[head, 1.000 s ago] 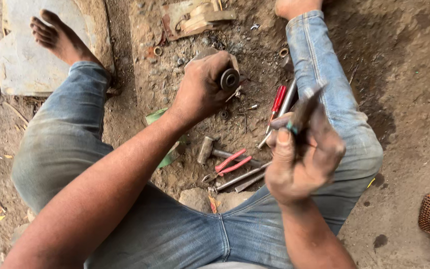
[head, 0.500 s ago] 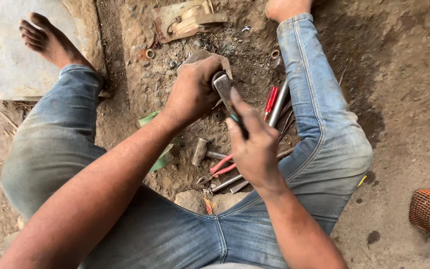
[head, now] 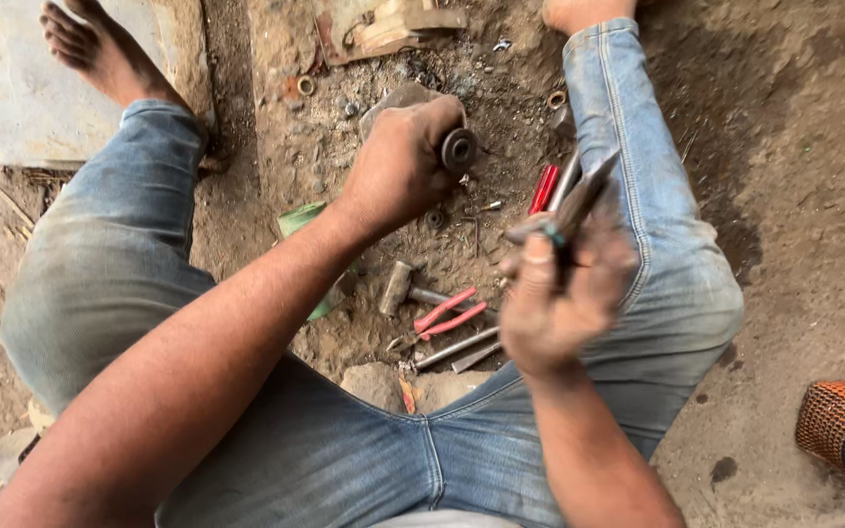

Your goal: The person sits on the ground and uses a hammer, pliers, and a screwdriver to disassemble and reassemble a cylindrical mechanical part. They remove internal components, inspect them, and then reinsert them into the housing.

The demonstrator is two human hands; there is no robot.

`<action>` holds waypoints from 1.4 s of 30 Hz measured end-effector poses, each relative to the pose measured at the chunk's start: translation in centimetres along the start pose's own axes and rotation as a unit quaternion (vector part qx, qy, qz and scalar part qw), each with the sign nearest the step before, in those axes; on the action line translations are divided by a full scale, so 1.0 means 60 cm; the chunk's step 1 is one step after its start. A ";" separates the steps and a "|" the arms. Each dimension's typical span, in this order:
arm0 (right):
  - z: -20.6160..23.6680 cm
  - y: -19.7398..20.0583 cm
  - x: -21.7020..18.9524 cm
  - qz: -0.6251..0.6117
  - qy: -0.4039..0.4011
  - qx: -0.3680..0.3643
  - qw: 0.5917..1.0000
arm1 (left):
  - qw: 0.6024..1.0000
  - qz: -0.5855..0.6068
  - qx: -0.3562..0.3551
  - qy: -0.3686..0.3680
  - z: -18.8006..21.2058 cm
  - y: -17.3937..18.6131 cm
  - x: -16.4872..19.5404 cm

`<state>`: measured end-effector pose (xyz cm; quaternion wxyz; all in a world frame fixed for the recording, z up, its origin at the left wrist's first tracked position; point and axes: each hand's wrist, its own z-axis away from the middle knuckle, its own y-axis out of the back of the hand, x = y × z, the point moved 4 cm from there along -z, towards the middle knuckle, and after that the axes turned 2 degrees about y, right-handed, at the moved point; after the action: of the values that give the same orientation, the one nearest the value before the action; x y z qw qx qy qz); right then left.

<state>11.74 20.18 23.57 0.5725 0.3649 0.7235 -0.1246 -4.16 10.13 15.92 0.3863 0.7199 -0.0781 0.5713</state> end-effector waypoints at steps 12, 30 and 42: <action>-0.009 0.012 0.112 -0.028 -0.230 -0.090 0.969 | 0.954 0.241 -0.136 0.116 -0.001 0.003 0.004; 0.012 -0.050 0.172 0.049 -0.300 -0.206 0.930 | 0.947 0.305 -0.092 0.047 0.001 0.029 0.021; 0.194 -0.130 0.274 0.271 -0.314 -0.635 0.652 | 0.965 0.259 -0.024 0.027 0.011 0.021 -0.024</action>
<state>13.85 14.07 2.97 0.8660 0.0314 0.2721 0.4184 -4.83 8.35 15.20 0.2442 0.6499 -0.2646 0.6693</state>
